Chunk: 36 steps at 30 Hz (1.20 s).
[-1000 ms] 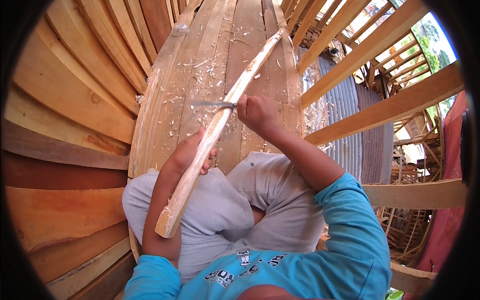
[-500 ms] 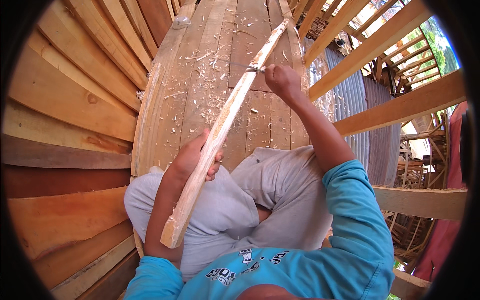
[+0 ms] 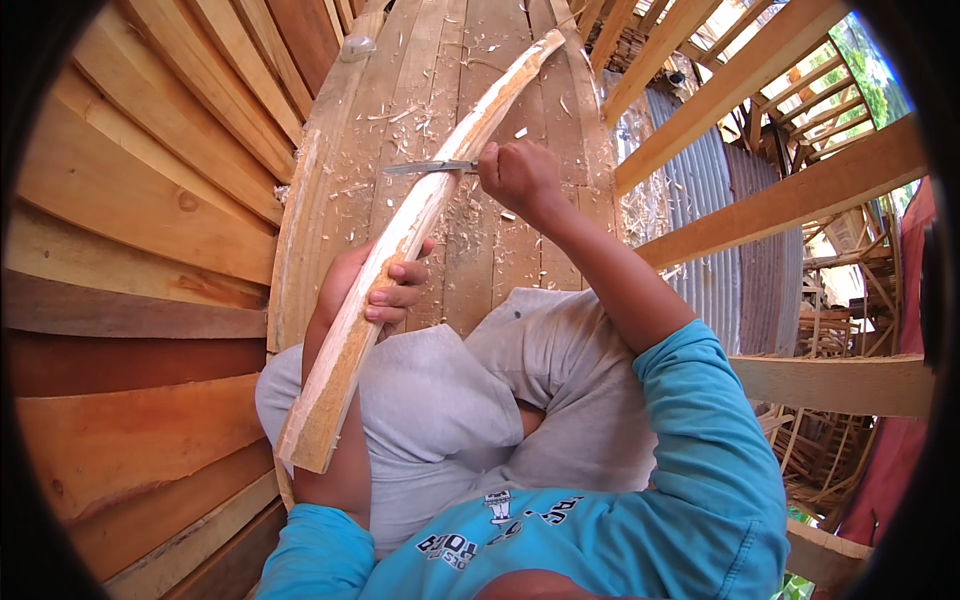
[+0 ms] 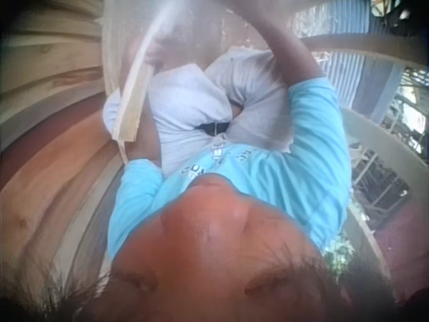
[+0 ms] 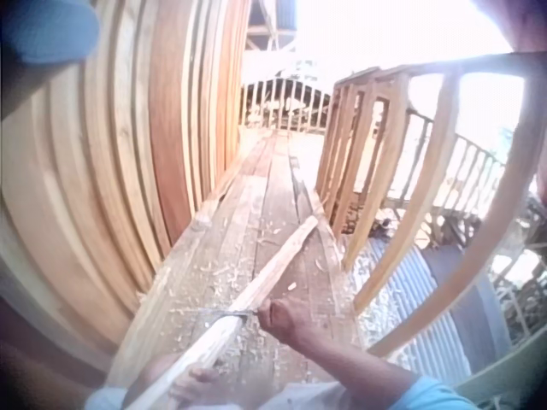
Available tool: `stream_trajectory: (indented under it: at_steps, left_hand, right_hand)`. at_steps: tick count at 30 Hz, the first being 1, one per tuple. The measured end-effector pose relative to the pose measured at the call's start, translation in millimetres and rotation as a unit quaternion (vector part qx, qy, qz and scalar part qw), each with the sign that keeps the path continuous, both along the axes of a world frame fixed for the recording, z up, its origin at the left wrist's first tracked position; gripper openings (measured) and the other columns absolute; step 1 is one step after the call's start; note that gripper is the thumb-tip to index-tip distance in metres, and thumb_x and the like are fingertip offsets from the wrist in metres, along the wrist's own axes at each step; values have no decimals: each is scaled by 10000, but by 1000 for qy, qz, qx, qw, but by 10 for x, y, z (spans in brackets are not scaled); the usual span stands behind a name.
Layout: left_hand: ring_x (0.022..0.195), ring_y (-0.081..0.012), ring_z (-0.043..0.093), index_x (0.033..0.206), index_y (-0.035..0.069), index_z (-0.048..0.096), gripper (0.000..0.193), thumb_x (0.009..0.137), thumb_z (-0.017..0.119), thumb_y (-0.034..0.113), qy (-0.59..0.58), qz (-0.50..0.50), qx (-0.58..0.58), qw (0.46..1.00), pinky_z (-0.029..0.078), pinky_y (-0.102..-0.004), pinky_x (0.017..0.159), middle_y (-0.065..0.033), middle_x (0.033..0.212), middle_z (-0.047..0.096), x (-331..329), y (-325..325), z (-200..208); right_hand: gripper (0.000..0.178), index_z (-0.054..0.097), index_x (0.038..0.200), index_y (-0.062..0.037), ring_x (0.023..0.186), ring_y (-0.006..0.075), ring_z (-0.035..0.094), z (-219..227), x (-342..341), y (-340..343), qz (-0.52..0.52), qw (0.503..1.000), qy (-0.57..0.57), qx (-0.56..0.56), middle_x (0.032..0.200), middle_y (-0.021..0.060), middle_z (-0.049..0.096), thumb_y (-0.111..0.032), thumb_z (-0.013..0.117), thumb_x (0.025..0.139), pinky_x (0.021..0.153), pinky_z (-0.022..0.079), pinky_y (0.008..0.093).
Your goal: The person carves a long piece of wood using a knife, removing shavings and shaping the surface. They rotate the wood to work on different sides and continue shaving until the piece is smoother.
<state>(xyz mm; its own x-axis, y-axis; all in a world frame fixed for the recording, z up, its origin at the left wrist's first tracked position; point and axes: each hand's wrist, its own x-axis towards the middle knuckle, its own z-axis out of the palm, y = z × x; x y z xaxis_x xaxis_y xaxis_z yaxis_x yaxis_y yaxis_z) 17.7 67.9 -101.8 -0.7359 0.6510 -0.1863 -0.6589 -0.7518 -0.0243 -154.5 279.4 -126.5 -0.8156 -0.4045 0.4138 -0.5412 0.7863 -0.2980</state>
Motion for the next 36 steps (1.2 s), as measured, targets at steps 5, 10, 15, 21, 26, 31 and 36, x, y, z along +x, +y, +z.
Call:
stream_trajectory:
  at_steps: [5, 10, 15, 21, 26, 31, 36]
  left_hand:
    - [501, -126, 452, 1232, -43, 424, 404, 1043, 301, 292, 15, -5, -73, 997, 419, -258, 372, -57, 768, 456, -122, 197, -13]
    - [478, -107, 423, 1155, 16, 478, 387, 1032, 350, 360, 41, -16, -119, 992, 384, -241, 361, -20, 727, 459, -103, 197, -24]
    - [479, -99, 421, 1160, 12, 481, 391, 1036, 348, 358, 18, -11, -100, 995, 383, -229, 361, -13, 718, 443, -28, 156, -24]
    - [469, -104, 415, 1153, 28, 493, 397, 1028, 366, 383, 23, -14, -110, 994, 377, -238, 353, -14, 713, 441, 12, 117, 22]
    - [451, -106, 406, 1159, 38, 491, 399, 1028, 352, 387, 24, -15, -161, 987, 364, -242, 341, -19, 713, 440, 0, 266, 14]
    - [466, -125, 422, 1160, 46, 494, 397, 1017, 364, 392, 20, -16, -119, 993, 380, -270, 357, -34, 712, 450, 57, 83, 1]
    - [479, -144, 436, 1138, 55, 526, 391, 1015, 364, 389, 21, -21, -113, 993, 387, -290, 376, -42, 716, 483, 12, 225, -142]
  right_hand:
    - [467, 674, 649, -16, 635, 413, 645, 17, -329, 256, -125, 991, -40, 7, 660, 231, 640, -301, 412, 911, 623, 517, 502]
    - [490, 678, 672, -14, 663, 424, 648, -37, -341, 308, -113, 989, -100, -8, 681, 228, 648, -312, 385, 928, 655, 518, 513]
    - [504, 623, 563, -7, 564, 417, 621, 100, 36, -48, -9, 999, -31, 1, 598, 224, 611, -304, 415, 913, 603, 521, 498]
    - [508, 577, 497, -27, 452, 385, 578, 37, 35, 35, 11, 999, 29, -14, 504, 203, 558, -297, 443, 905, 511, 494, 480]
    - [511, 599, 517, -24, 469, 375, 589, 2, -156, 187, 31, 999, 43, -9, 525, 205, 574, -306, 436, 910, 491, 482, 473]
    - [515, 615, 536, -18, 489, 378, 603, 150, 175, -84, 49, 999, -2, 22, 528, 193, 582, -305, 418, 915, 516, 497, 476]
    - [537, 600, 529, -10, 480, 390, 594, -62, -180, 108, -28, 999, 8, -30, 520, 199, 576, -300, 395, 933, 522, 495, 496]
